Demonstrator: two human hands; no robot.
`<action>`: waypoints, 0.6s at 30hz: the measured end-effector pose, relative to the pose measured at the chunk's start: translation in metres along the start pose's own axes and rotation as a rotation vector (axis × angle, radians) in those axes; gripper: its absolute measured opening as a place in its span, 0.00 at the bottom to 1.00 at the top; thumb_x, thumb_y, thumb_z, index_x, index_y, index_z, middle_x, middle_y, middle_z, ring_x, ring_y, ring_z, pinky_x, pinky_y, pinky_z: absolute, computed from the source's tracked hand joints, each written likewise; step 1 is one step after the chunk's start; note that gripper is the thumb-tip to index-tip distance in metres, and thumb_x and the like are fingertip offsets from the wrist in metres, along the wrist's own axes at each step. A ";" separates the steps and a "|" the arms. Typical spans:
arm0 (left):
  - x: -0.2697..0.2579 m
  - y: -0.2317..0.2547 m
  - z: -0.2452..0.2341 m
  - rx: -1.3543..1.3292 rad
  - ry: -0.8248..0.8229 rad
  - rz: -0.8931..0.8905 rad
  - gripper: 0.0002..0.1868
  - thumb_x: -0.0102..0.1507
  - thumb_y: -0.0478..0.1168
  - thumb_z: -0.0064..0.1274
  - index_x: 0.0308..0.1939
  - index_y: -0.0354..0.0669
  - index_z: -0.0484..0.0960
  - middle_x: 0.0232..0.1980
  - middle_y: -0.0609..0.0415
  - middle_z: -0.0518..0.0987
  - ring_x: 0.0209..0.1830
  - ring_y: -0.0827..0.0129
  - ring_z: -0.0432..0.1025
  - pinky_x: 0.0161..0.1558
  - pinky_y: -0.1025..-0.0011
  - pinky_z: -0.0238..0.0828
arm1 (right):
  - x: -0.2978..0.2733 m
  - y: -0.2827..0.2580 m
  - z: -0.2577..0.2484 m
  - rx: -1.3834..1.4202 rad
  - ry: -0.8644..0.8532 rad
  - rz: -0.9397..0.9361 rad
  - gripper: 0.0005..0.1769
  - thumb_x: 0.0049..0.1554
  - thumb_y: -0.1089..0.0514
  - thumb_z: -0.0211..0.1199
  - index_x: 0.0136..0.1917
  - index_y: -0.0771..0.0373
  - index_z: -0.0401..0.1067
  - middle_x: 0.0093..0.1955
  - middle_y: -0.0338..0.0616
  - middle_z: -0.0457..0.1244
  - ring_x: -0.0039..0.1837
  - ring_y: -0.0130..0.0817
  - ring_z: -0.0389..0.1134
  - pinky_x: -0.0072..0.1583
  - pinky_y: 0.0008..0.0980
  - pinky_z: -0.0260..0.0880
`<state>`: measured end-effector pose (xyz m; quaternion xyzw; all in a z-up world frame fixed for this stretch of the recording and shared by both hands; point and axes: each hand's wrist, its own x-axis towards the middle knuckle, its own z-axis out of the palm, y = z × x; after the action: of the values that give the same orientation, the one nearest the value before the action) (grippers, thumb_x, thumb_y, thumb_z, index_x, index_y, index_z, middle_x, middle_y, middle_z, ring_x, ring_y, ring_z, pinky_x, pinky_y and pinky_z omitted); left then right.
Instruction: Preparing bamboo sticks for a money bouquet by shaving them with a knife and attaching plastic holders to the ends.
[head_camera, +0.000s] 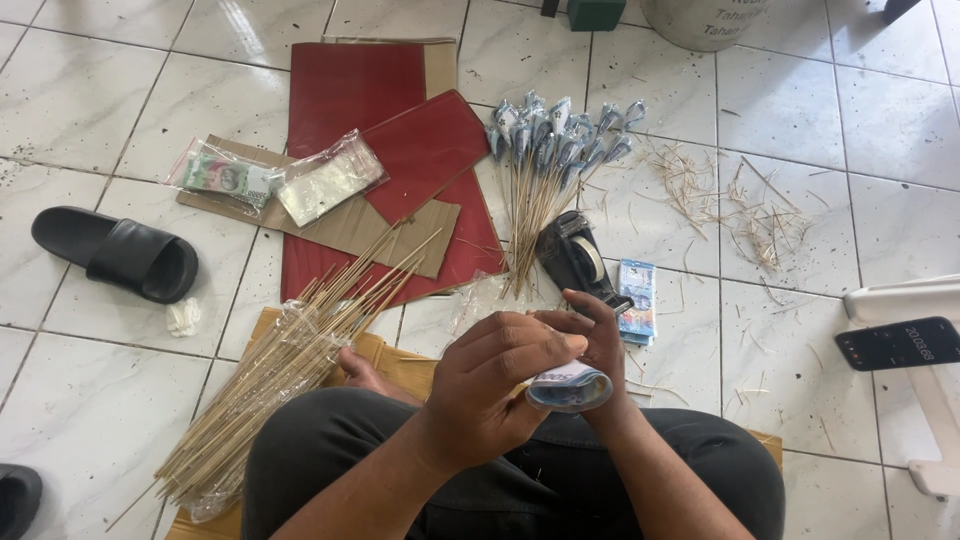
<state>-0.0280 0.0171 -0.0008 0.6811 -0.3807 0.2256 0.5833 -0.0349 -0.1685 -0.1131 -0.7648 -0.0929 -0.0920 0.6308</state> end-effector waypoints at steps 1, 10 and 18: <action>0.002 0.000 0.000 0.001 -0.016 0.013 0.13 0.72 0.34 0.51 0.60 0.40 0.75 0.54 0.50 0.81 0.51 0.55 0.78 0.56 0.59 0.80 | 0.000 0.005 0.000 0.047 0.004 -0.033 0.41 0.52 0.41 0.72 0.71 0.56 0.57 0.58 0.55 0.71 0.61 0.46 0.76 0.60 0.41 0.79; -0.001 -0.008 0.003 0.004 -0.027 0.027 0.17 0.70 0.23 0.49 0.61 0.40 0.75 0.51 0.48 0.81 0.49 0.54 0.79 0.53 0.59 0.82 | 0.000 0.002 -0.001 0.008 0.009 -0.031 0.40 0.53 0.42 0.71 0.70 0.57 0.56 0.58 0.54 0.72 0.59 0.44 0.77 0.59 0.39 0.78; -0.002 -0.007 0.004 -0.003 0.017 0.044 0.13 0.70 0.26 0.52 0.57 0.39 0.77 0.50 0.48 0.83 0.47 0.55 0.81 0.53 0.60 0.84 | -0.001 0.003 -0.001 0.127 0.020 0.059 0.40 0.52 0.45 0.72 0.70 0.57 0.58 0.58 0.57 0.72 0.59 0.45 0.77 0.59 0.40 0.78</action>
<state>-0.0237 0.0134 -0.0076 0.6699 -0.3911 0.2436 0.5822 -0.0350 -0.1698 -0.1161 -0.7246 -0.0696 -0.0750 0.6815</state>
